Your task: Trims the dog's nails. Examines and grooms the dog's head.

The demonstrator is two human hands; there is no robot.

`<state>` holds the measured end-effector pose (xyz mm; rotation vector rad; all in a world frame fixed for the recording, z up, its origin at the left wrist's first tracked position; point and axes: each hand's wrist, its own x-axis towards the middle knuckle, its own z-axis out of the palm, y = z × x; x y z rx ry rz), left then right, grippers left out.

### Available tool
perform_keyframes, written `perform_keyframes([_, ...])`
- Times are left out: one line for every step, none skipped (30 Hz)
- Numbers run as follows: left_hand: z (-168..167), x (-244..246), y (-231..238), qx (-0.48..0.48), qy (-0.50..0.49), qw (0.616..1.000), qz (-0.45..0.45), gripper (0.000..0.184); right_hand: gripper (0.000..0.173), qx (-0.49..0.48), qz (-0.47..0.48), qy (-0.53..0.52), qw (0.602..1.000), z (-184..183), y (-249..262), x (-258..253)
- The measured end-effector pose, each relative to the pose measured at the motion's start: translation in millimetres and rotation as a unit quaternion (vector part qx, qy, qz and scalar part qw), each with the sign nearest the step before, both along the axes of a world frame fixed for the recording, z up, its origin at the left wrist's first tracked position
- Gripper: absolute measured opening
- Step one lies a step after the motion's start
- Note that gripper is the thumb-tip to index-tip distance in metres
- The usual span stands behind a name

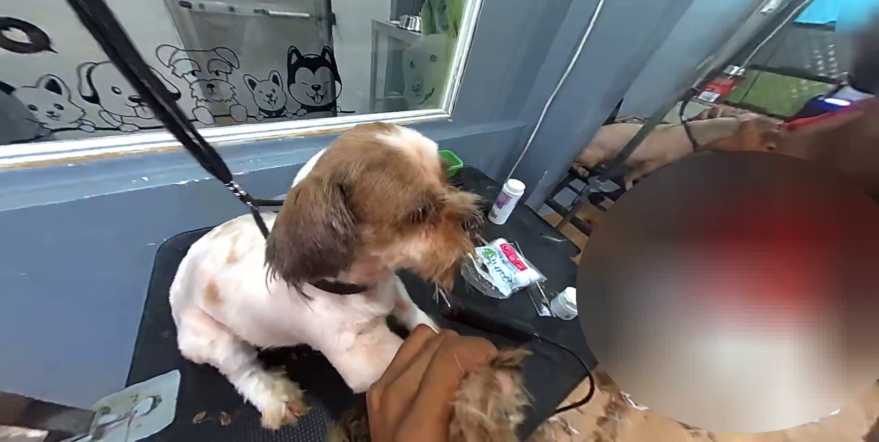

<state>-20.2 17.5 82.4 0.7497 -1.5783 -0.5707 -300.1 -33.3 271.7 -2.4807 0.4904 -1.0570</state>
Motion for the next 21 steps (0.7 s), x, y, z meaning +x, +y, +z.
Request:
perform_keyframes([0,1,3,-0.003,0.0,1.0,-0.005,0.024,0.012,-0.017,-0.077,-0.037,0.996,-19,20,37])
perform_keyframes([0,2,6,-0.006,0.005,1.0,-0.01,0.025,0.011,-0.014,-0.092,-0.052,0.994,-39,33,62])
perform_keyframes([0,5,6,-0.011,0.012,1.0,-0.014,0.026,0.009,0.007,-0.066,-0.061,0.996,-59,40,76])
perform_keyframes([1,9,5,-0.012,0.019,1.0,-0.019,0.026,0.009,0.034,-0.03,-0.079,0.996,-77,44,85])
perform_keyframes([1,13,4,-0.009,0.023,0.999,-0.026,0.027,0.01,0.056,-0.01,-0.096,0.994,-93,48,92])
perform_keyframes([1,15,3,-0.008,0.029,0.999,-0.035,0.027,0.011,0.065,-0.012,-0.108,0.992,-105,51,98])
perform_keyframes([0,15,2,-0.007,0.038,0.998,-0.043,0.027,0.012,0.062,-0.028,-0.112,0.991,-114,53,105])
perform_keyframes([0,15,2,-0.006,0.048,0.998,-0.048,0.025,0.013,0.045,-0.053,-0.109,0.992,-121,53,111])
perform_keyframes([0,15,2,-0.002,0.056,0.997,-0.051,0.024,0.013,0.028,-0.078,-0.108,0.991,-128,51,116])
perform_keyframes([1,15,2,0.006,0.063,0.997,-0.05,0.024,0.013,0.022,-0.096,-0.112,0.989,-134,49,119])
perform_keyframes([2,16,2,0.013,0.067,0.997,-0.046,0.025,0.014,0.035,-0.102,-0.117,0.987,-138,46,121])
perform_keyframes([4,18,1,0.02,0.072,0.996,-0.041,0.027,0.016,0.063,-0.093,-0.129,0.985,-142,44,122])
perform_keyframes([5,21,-1,0.025,0.079,0.996,-0.038,0.026,0.018,0.101,-0.076,-0.148,0.981,-144,42,124])
perform_keyframes([5,23,-2,0.027,0.085,0.995,-0.042,0.025,0.021,0.137,-0.061,-0.167,0.975,-147,41,126])
perform_keyframes([6,25,-3,0.029,0.089,0.994,-0.05,0.024,0.022,0.163,-0.054,-0.183,0.968,-148,40,129])
perform_keyframes([6,25,-3,0.033,0.089,0.994,-0.058,0.024,0.021,0.179,-0.055,-0.197,0.962,-149,40,131])
perform_keyframes([6,25,-2,0.039,0.087,0.993,-0.063,0.024,0.021,0.186,-0.058,-0.204,0.959,-150,39,133])
perform_keyframes([6,25,-1,0.045,0.085,0.993,-0.066,0.024,0.021,0.186,-0.062,-0.205,0.959,-149,38,133])
perform_keyframes([6,25,-2,0.046,0.081,0.993,-0.068,0.023,0.02,0.186,-0.065,-0.204,0.959,-149,37,133])
perform_keyframes([5,26,-2,0.045,0.077,0.994,-0.065,0.022,0.02,0.192,-0.069,-0.204,0.958,-150,37,132])
perform_keyframes([5,26,-3,0.043,0.074,0.994,-0.061,0.023,0.019,0.206,-0.071,-0.207,0.954,-150,38,132])
